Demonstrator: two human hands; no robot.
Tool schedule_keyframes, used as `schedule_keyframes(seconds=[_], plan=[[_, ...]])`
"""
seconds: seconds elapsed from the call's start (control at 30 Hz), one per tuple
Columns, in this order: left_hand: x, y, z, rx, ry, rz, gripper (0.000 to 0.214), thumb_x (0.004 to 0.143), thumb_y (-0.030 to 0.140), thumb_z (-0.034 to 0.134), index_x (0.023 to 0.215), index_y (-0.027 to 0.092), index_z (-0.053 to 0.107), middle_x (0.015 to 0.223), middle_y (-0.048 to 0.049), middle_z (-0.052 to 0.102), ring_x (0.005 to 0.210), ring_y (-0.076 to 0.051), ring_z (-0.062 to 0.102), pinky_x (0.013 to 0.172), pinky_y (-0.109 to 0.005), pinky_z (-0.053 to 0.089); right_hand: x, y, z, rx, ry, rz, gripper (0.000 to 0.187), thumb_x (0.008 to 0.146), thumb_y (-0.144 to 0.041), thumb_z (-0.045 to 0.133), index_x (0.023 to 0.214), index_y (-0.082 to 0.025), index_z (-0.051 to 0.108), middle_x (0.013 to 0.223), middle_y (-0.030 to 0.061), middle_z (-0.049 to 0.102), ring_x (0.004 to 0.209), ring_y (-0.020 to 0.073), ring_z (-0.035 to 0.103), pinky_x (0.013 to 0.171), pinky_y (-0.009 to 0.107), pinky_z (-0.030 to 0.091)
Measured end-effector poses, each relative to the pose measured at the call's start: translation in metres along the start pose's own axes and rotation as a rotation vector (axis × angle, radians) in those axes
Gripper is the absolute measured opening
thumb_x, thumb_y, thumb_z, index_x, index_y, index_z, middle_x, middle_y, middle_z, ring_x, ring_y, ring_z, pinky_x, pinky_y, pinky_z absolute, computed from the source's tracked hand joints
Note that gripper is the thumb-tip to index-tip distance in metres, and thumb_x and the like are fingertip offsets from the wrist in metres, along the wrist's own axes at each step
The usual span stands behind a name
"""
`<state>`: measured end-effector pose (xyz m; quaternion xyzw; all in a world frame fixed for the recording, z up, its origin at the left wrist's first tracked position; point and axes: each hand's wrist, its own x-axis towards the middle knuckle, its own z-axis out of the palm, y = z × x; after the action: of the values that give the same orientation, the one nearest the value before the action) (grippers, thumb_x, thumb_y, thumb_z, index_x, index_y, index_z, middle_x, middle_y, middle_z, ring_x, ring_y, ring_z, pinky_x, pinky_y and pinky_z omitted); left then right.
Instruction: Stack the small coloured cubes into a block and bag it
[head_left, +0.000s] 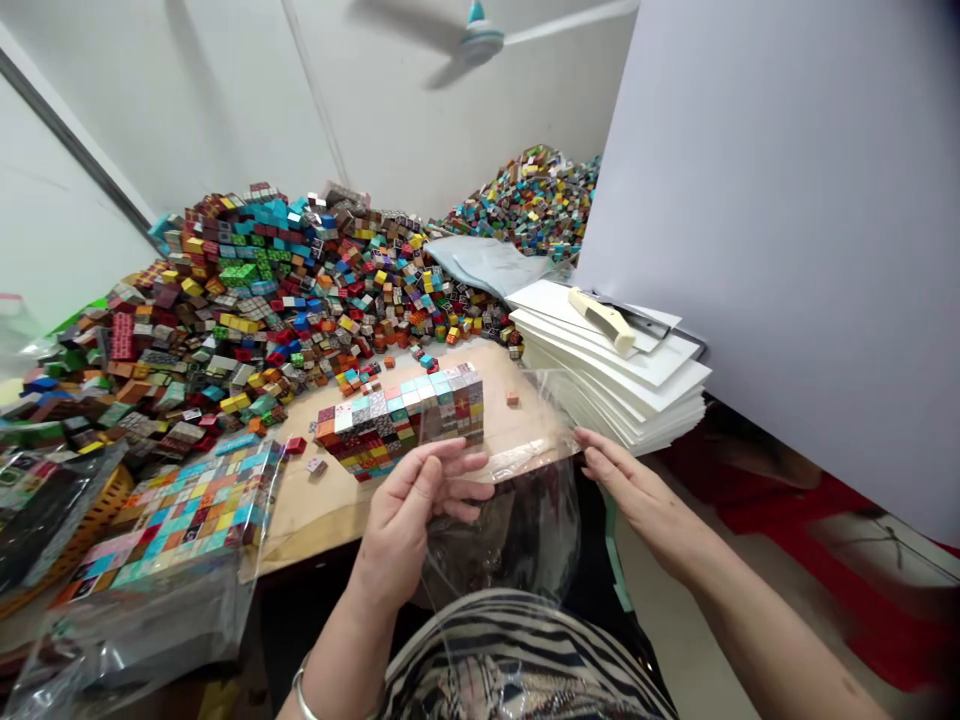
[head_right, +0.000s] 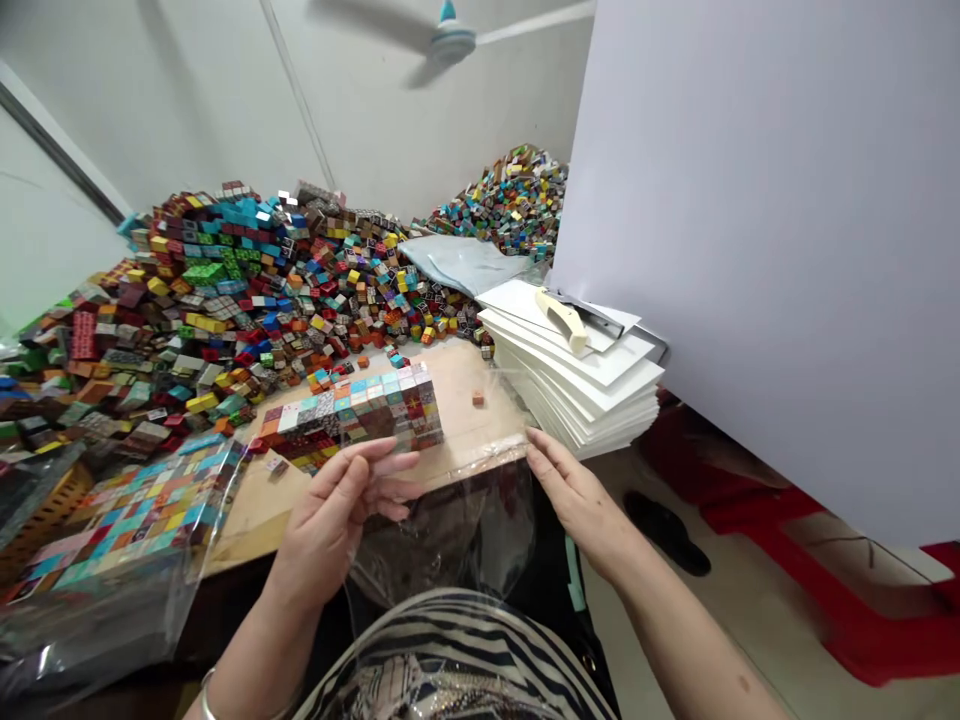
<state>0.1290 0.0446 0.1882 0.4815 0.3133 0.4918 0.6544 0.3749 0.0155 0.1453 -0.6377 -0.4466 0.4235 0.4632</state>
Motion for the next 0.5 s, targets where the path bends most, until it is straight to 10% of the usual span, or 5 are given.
schedule_keyframes(seconds=[0.5], plan=[[-0.006,0.006,0.005,0.061,0.006,0.009,0.023,0.090,0.032,0.049,0.100,0.014,0.059,0.092,-0.0112,0.072,0.073,-0.019,0.068,0.061,-0.024,0.052,0.009,0.027,0.027,0.193,-0.097,0.114,0.052,0.079,-0.061,0.049,0.109,-0.021,0.062,0.104,0.0089,0.067,0.108,0.0265,0.055,0.093,0.044,0.039]])
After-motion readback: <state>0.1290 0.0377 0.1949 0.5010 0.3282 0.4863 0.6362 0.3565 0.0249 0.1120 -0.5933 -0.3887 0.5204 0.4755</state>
